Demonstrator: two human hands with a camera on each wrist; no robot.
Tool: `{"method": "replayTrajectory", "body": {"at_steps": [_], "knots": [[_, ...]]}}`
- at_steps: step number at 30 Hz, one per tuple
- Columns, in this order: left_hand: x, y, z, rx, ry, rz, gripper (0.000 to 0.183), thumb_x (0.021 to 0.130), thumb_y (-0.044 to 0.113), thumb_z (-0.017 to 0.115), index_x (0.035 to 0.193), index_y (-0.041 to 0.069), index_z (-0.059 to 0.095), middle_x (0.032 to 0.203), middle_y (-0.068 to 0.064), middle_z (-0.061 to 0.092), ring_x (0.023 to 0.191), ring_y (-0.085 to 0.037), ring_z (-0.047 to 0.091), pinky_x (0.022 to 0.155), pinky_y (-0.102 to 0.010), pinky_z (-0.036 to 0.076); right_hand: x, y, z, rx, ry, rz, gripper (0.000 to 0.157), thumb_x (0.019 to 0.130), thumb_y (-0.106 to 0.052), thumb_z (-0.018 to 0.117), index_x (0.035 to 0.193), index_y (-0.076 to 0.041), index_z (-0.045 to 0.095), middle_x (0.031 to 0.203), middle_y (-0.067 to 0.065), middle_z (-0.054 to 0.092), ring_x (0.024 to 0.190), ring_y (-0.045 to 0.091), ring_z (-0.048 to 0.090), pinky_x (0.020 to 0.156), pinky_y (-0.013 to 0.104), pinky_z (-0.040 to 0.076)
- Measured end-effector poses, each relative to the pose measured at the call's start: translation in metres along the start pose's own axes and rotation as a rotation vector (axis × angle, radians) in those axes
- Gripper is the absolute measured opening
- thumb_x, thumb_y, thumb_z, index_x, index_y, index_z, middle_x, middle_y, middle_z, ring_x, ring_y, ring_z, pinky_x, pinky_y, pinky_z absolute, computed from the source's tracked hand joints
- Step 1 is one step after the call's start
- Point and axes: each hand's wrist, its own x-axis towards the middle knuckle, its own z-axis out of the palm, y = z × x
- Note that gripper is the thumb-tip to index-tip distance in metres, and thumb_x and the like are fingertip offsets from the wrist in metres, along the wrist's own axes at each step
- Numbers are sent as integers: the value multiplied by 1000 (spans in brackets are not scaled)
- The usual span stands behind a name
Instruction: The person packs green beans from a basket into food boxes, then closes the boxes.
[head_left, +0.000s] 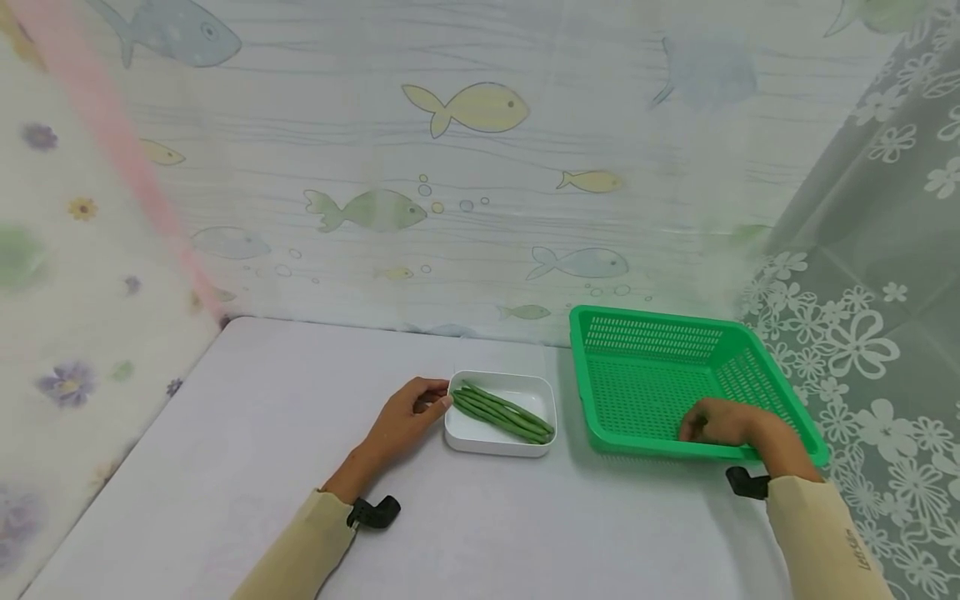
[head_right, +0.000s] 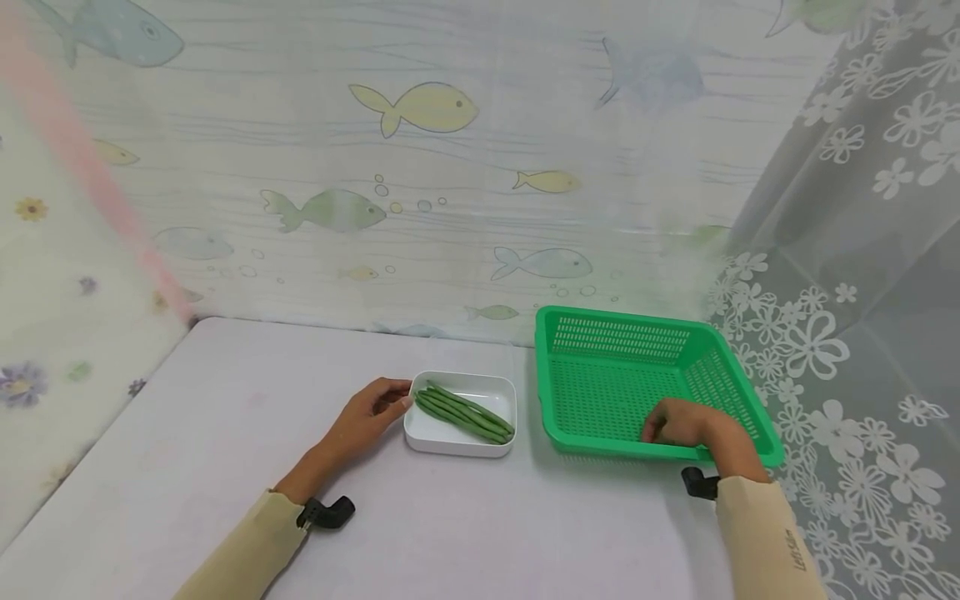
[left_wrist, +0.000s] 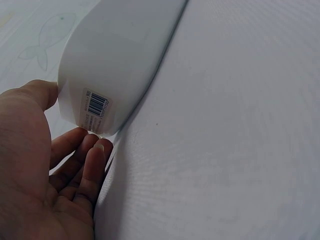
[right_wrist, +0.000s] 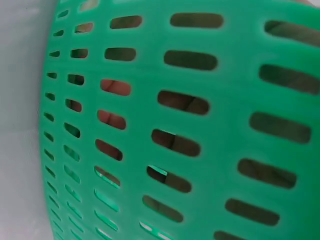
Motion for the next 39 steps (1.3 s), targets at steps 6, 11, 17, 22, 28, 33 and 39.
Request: {"method": "replayTrajectory", "body": {"at_steps": [6,11,17,22,28,33,39], "knots": [[0,-1,1,2,4,-7,43,106,35,68,144,14,63,132,-2,68,116,-17,65,98,-35,55,1,3,1,-7,3,-16,32,90,11,54,97,-8,78,99,3,73,89,21,59,78,42,55],[0,-3,1,9,2,-7,43,107,35,68,144,14,63,133,-2,68,117,-16,65,99,-35,55,-1,2,2,18,6,-40,22,95,6,59,99,-7,76,96,2,72,88,20,61,78,41,55],[0,-4,1,9,-1,-7,44,106,36,68,144,14,63,132,-1,68,116,-16,65,98,-36,55,-2,2,3,87,15,-75,17,98,4,61,102,-6,75,96,3,70,88,21,62,77,40,54],[0,-4,1,13,4,7,44,106,36,68,144,14,63,132,-1,68,116,-16,65,98,-35,55,-2,0,5,91,68,-101,13,95,1,66,101,-7,75,95,4,68,86,22,59,74,40,52],[0,-3,1,5,4,13,43,106,35,68,144,14,64,132,-1,69,115,-16,65,97,-34,55,-4,-6,7,103,140,-125,11,96,-3,70,106,-4,75,99,5,71,87,22,59,75,41,52],[1,-2,1,6,4,16,43,106,33,68,144,13,64,132,-2,69,116,-16,65,97,-34,56,-4,-10,9,82,199,-154,12,99,-5,70,109,-4,76,105,5,73,93,21,63,80,43,54],[0,-1,0,13,3,6,42,107,33,68,143,13,64,131,-2,68,116,-17,65,98,-34,55,-4,-17,11,57,274,-193,15,100,-5,69,113,-2,76,108,9,75,97,22,69,82,43,58]]}}
